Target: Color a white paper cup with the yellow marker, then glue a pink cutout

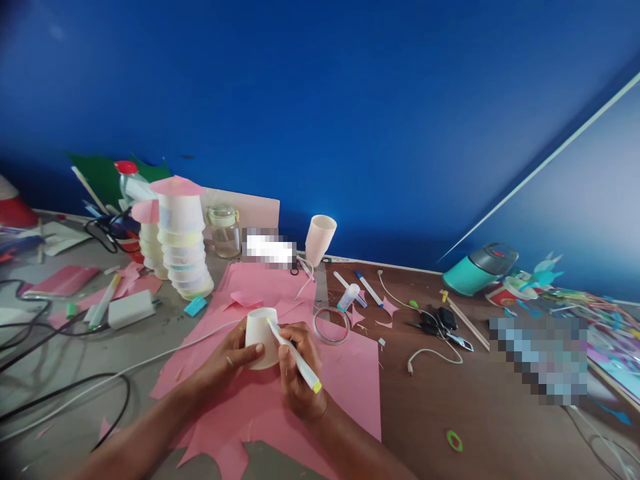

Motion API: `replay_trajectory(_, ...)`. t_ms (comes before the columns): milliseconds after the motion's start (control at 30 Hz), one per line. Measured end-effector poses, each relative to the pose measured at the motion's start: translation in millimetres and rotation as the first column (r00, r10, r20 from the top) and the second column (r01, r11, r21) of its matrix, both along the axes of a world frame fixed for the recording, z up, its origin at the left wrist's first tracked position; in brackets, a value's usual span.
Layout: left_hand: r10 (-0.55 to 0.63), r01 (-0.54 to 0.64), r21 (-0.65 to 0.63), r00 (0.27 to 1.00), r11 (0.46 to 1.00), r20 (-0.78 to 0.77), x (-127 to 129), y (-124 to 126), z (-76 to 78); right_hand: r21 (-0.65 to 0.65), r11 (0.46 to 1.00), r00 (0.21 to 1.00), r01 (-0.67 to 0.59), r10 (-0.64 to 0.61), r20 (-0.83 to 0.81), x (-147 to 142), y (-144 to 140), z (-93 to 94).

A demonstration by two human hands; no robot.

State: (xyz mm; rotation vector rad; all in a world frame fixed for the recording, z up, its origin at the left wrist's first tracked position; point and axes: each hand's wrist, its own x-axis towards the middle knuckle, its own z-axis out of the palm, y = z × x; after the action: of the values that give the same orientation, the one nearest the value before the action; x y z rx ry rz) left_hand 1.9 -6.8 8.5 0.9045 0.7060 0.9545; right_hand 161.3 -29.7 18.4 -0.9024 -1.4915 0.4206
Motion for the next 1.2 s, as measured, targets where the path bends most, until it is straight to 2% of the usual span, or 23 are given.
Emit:
replay_trajectory(233,0.02,-0.019,-0.014,1.0,1.0,0.008,0,-1,3.3,-0.068,0.996,0.997,0.062,-0.065,-0.036,1,5,-1.8)
replay_trajectory(400,0.015,-0.014,-0.022,0.999,1.0,0.05,1,-1,1.9,-0.11,0.992,0.995,0.063,-0.07,-0.066,1,5,-3.9)
replay_trajectory(633,0.022,-0.02,-0.037,0.998,0.999,0.057,1,-2,6.8,-0.094,0.995,0.998,0.037,-0.042,-0.049,3,3,-3.7)
replay_trajectory(933,-0.005,0.006,-0.014,0.996,1.0,0.088,-1,-2,2.9,0.02,0.997,0.996,-0.078,0.077,0.039,1,-6,-0.3)
replay_trajectory(1067,0.005,-0.004,-0.011,0.998,1.0,0.067,-1,-3,2.1,0.034,0.998,0.993,-0.053,0.049,0.107,0,-6,-0.6)
replay_trajectory(1200,0.006,-0.005,-0.022,0.998,1.0,0.065,1,-3,6.4,0.013,1.0,0.998,-0.02,0.02,0.062,0,-4,-0.7)
